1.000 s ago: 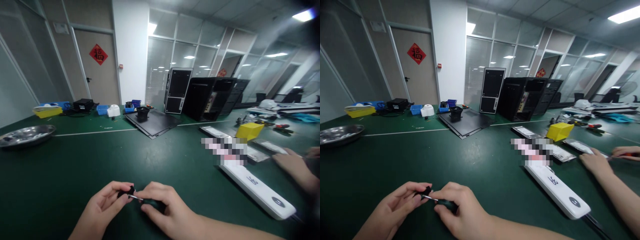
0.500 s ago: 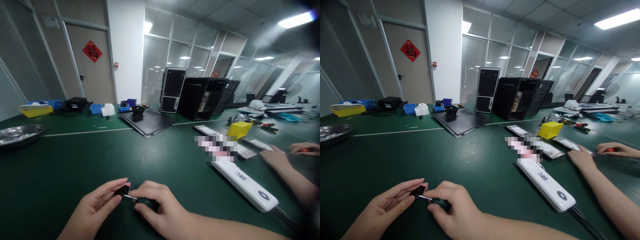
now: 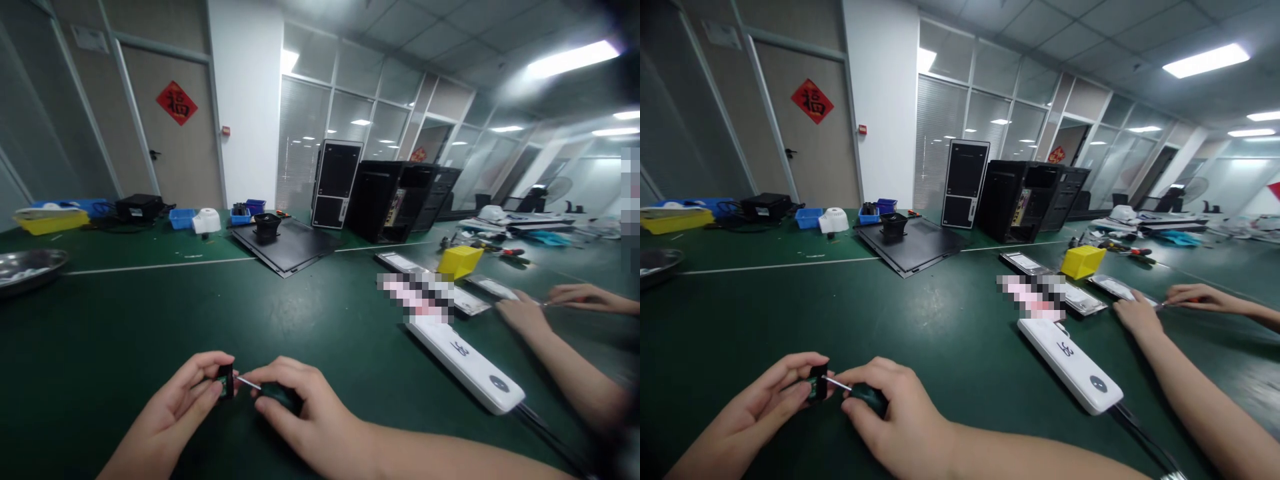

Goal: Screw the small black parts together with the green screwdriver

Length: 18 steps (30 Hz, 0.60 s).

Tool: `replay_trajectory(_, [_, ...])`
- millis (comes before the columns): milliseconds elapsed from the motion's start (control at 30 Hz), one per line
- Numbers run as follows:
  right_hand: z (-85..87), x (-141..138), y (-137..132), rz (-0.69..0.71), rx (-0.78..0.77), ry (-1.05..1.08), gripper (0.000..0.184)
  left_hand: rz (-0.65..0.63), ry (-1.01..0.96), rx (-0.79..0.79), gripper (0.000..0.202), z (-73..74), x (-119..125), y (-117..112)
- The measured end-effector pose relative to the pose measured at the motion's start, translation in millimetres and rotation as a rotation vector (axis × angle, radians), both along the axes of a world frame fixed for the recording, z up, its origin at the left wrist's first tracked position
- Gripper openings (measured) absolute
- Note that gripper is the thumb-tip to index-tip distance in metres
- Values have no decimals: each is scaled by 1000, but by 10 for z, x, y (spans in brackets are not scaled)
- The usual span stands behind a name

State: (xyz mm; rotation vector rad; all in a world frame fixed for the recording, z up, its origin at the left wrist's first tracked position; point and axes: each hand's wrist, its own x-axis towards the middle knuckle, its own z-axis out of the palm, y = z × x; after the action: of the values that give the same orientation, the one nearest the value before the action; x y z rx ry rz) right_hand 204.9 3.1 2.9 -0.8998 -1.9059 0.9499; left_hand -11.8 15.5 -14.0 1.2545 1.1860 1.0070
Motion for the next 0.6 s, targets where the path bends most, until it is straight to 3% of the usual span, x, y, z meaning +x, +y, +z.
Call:
replay_trajectory(267, [-51,21,5,10,46,0,40,48,-182,5,29,34,30,57])
replay_trajectory(600, [-32,27,6,44,13,-7,42,25,-226,-11,27,73,52,30])
